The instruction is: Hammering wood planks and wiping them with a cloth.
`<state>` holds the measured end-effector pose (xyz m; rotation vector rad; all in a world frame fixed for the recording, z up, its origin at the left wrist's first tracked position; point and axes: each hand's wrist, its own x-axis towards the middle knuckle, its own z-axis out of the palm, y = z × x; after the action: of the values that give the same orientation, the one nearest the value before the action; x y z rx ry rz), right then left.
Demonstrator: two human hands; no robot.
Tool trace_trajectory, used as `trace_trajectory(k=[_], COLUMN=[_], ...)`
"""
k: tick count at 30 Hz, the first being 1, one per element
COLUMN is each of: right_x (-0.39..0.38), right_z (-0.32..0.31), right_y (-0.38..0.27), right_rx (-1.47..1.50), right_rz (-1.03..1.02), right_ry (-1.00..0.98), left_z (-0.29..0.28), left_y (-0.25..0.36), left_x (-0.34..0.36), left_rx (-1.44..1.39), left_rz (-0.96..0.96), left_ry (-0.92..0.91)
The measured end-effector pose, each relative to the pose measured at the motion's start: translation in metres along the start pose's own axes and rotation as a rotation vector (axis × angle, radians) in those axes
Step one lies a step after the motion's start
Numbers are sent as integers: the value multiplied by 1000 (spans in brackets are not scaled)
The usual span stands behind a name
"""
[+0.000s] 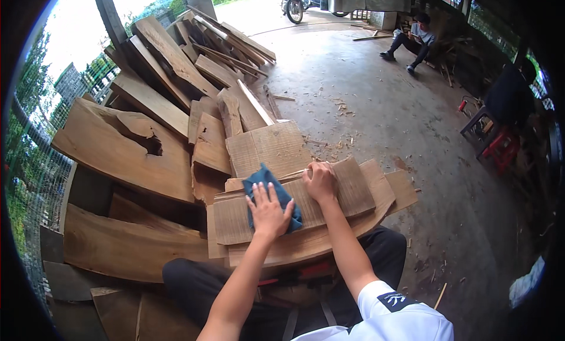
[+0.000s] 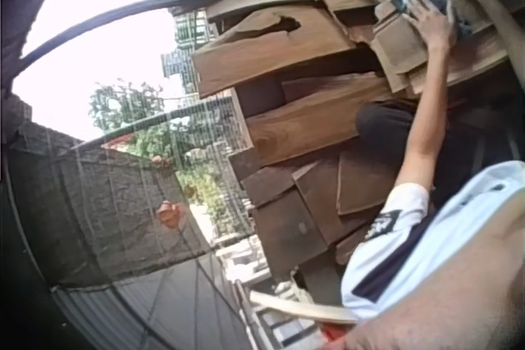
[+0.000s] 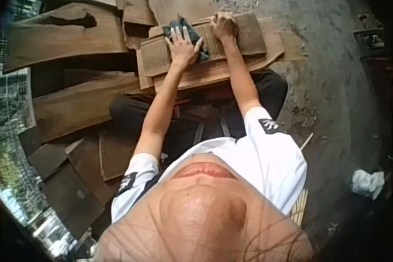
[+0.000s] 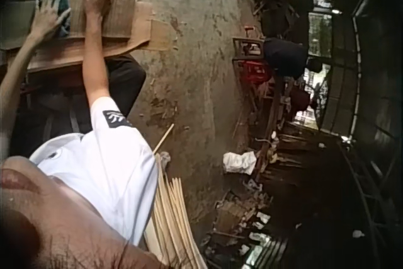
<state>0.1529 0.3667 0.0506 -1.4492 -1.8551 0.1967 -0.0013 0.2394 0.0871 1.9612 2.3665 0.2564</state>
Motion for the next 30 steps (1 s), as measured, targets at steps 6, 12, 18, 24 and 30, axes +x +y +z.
trace_trajectory(k=[6, 12, 18, 24, 30], right_x=[0, 0, 1, 1, 1], right_z=[2, -3, -4, -3, -3], right_y=[3, -2, -3, -2, -1], right_rx=[35, 18, 12, -1, -13], right_rz=[-13, 32, 35, 32, 27], right_ry=[-1, -20, -38, -55, -56], left_z=[-6, -24, -2, -9, -40], left_y=[-25, -88, -13, -13, -109], left_x=[-8, -20, -5, -7, -15], left_rx=[-14, 33, -10, -36, 93], left_rz=[93, -217, -35, 165, -227], left_ry=[-16, -65, 16, -38, -134])
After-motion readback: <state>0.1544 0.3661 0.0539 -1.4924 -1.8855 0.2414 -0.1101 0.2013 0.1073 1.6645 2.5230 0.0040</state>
